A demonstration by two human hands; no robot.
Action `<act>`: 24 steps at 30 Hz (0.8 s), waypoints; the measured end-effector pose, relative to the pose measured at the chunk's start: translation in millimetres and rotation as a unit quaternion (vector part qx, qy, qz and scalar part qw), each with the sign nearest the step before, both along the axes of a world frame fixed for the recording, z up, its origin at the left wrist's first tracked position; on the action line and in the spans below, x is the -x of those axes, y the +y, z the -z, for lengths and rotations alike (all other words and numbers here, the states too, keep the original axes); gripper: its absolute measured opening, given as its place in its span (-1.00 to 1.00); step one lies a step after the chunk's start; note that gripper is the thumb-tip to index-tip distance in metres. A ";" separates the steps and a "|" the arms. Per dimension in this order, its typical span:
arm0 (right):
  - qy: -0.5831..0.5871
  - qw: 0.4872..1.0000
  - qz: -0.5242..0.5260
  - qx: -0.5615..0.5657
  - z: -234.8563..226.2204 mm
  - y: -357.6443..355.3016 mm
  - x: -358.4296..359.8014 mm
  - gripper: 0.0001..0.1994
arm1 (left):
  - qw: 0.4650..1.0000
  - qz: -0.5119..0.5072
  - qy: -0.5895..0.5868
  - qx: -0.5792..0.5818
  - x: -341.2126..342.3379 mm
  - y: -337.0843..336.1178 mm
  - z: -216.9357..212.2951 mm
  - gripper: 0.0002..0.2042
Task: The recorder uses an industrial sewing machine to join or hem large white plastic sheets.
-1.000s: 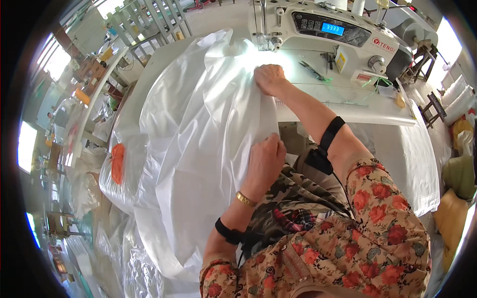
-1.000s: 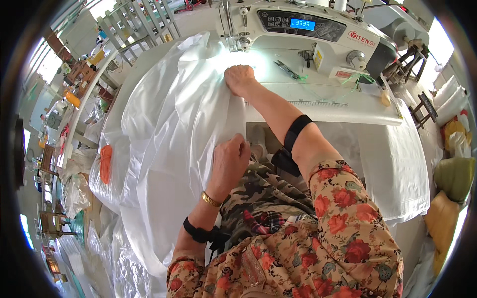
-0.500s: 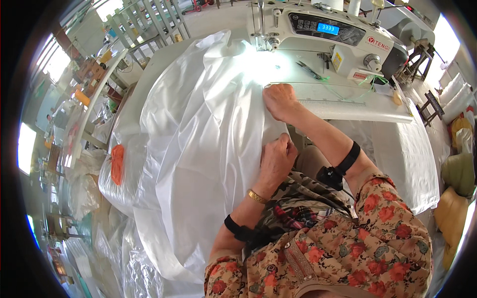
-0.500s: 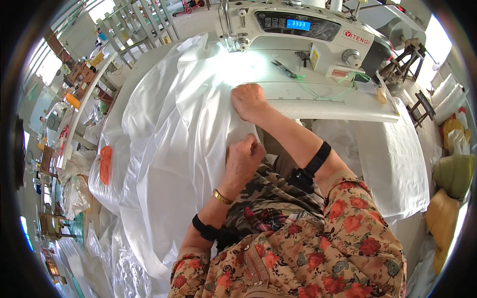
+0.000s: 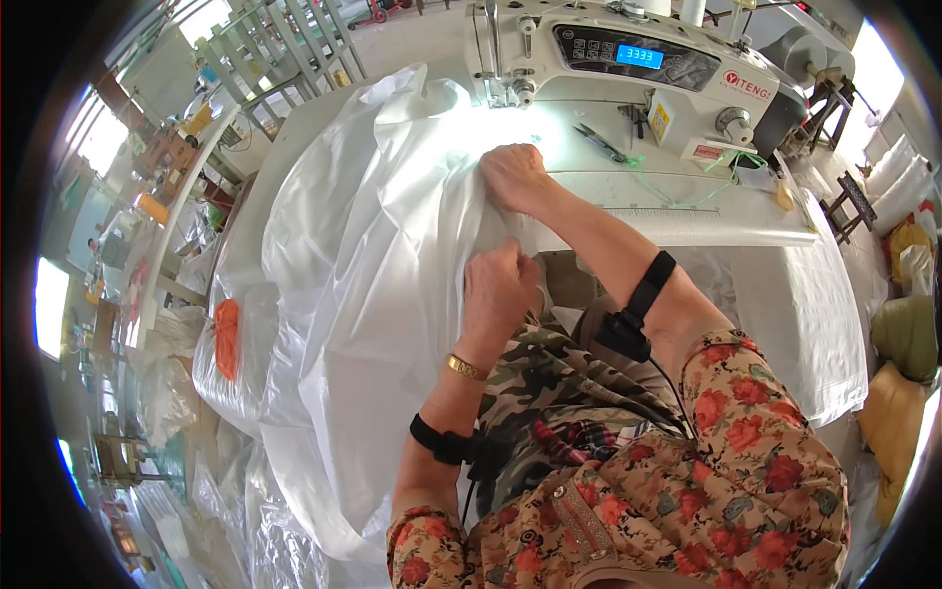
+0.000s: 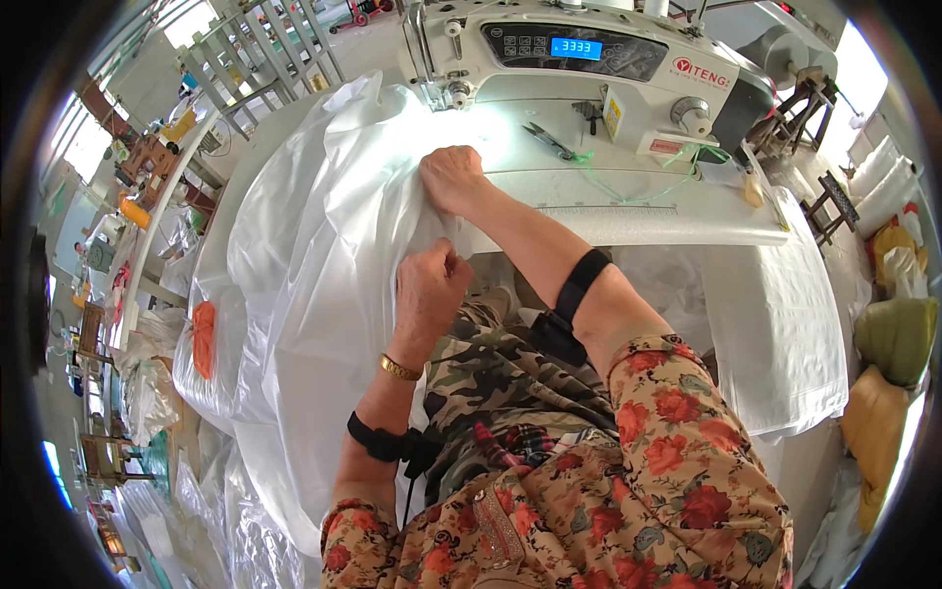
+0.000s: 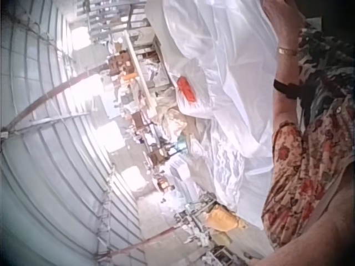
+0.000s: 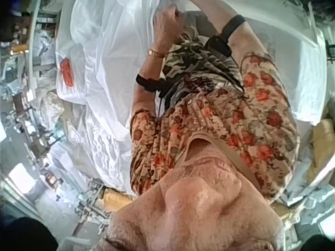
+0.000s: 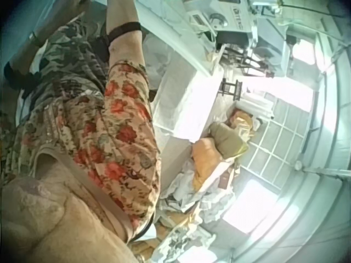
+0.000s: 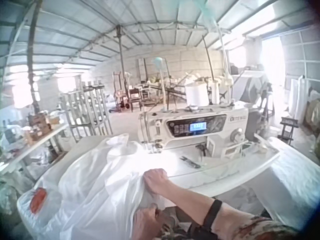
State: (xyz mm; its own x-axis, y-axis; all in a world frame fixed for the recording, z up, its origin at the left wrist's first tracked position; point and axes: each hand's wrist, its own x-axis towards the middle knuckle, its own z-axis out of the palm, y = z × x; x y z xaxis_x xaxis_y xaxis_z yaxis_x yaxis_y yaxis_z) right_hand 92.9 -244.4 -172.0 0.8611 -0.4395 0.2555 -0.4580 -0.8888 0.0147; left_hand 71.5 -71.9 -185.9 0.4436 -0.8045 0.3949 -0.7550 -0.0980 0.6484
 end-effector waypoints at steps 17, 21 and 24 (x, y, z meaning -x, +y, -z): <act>-0.124 0.955 0.144 -0.229 0.3 14.9 48.7 -0.81 | 0.971 0.007 0.222 0.087 22.2 -15.4 14.9 -0.85; -0.188 0.934 0.125 -0.278 5.1 5.7 54.6 -0.72 | 0.966 0.009 0.250 0.066 22.3 -13.8 17.5 -0.85; -0.202 0.894 0.094 -0.388 -1.7 -3.2 60.3 -0.70 | 0.960 0.015 0.242 0.137 15.9 -14.0 27.7 -0.82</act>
State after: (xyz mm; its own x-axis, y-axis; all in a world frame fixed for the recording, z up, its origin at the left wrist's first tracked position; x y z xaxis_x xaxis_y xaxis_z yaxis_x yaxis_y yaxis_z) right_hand 32.6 -247.6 -170.3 0.6590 -0.7474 0.0843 -0.4296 -0.4660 -0.7735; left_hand 55.6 -85.9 -213.7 0.6076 -0.7144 0.3472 -0.3581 0.1438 0.9225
